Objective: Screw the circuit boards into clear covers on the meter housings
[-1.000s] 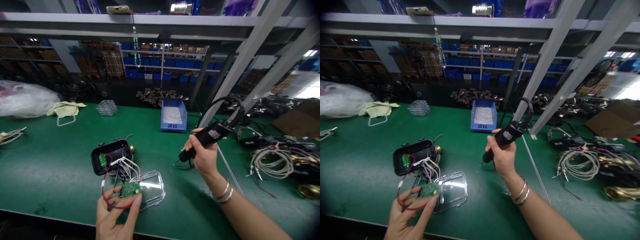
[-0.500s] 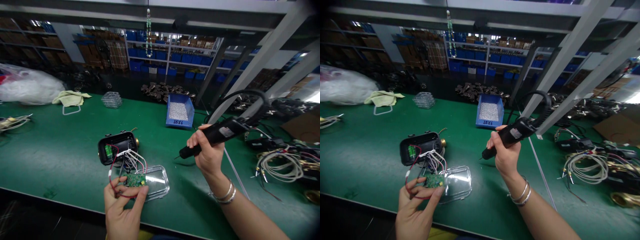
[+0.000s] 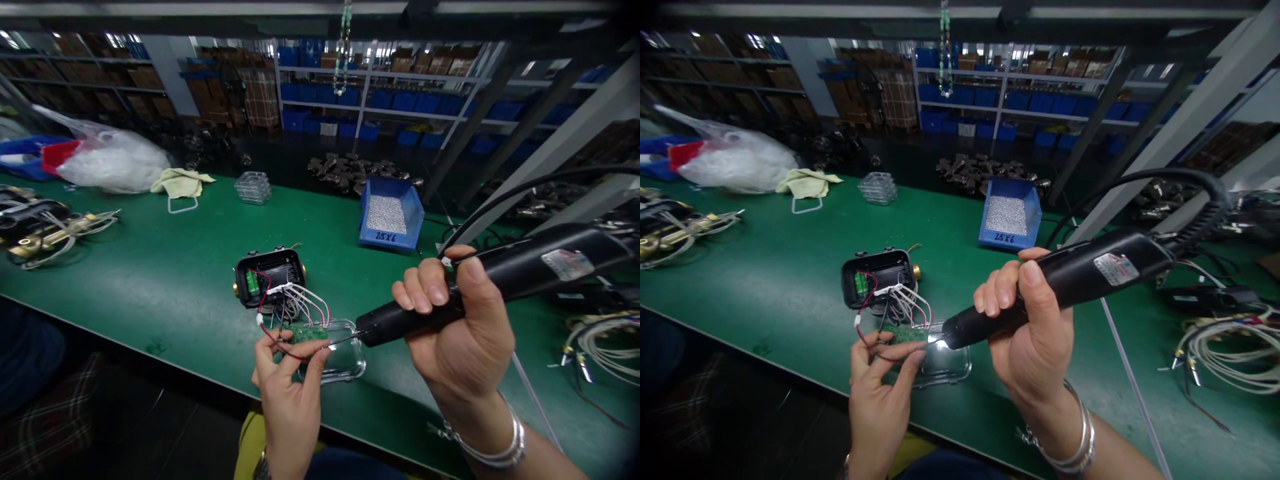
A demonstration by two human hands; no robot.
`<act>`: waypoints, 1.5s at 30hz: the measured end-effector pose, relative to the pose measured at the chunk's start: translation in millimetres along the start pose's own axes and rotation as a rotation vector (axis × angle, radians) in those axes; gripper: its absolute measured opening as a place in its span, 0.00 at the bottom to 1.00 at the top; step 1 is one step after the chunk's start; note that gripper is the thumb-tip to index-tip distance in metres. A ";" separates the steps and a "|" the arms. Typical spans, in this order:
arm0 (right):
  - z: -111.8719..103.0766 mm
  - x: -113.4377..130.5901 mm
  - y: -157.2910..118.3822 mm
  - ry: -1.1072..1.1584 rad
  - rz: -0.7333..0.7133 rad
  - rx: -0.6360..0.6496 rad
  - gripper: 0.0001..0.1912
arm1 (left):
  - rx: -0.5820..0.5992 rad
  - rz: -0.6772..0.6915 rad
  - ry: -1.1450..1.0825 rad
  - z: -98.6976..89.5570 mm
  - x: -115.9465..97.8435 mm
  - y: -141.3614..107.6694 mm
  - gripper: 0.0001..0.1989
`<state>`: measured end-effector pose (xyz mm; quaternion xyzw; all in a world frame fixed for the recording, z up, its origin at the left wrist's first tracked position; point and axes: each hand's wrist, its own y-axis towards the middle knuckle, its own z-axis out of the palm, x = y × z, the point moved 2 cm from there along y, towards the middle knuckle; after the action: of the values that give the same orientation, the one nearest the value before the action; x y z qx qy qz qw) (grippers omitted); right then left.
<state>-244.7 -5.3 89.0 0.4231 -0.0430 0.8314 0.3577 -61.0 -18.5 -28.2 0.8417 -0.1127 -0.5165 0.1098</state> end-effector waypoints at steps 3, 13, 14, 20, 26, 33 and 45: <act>1.2 1.1 -1.6 -0.025 0.007 0.012 0.09 | 0.010 0.027 0.036 -3.3 -0.4 0.2 0.12; 4.4 0.4 -8.9 -0.045 -0.016 0.107 0.11 | 0.076 0.199 0.155 -8.5 -6.7 7.9 0.06; 4.5 -0.1 -8.6 -0.039 -0.019 0.096 0.11 | 0.088 0.188 0.139 -8.1 -6.4 8.5 0.05; 5.5 3.2 -2.2 -0.050 -0.061 0.069 0.11 | 0.115 0.164 0.063 -6.7 -2.9 11.4 0.09; -5.8 32.8 14.6 -0.056 -0.192 -0.049 0.15 | 0.183 0.213 0.063 -9.0 4.9 17.7 0.07; -43.9 57.4 30.9 -0.151 -0.290 -0.011 0.12 | 0.231 0.430 0.084 -11.2 8.9 19.7 0.09; -71.6 61.4 28.7 -0.248 -0.223 -0.094 0.13 | 0.179 0.208 0.048 29.4 -5.9 -4.8 0.05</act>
<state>-334.7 34.5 95.0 0.5074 -0.0784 0.7250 0.4591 -89.5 -14.2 -37.7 0.8441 -0.2422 -0.4698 0.0897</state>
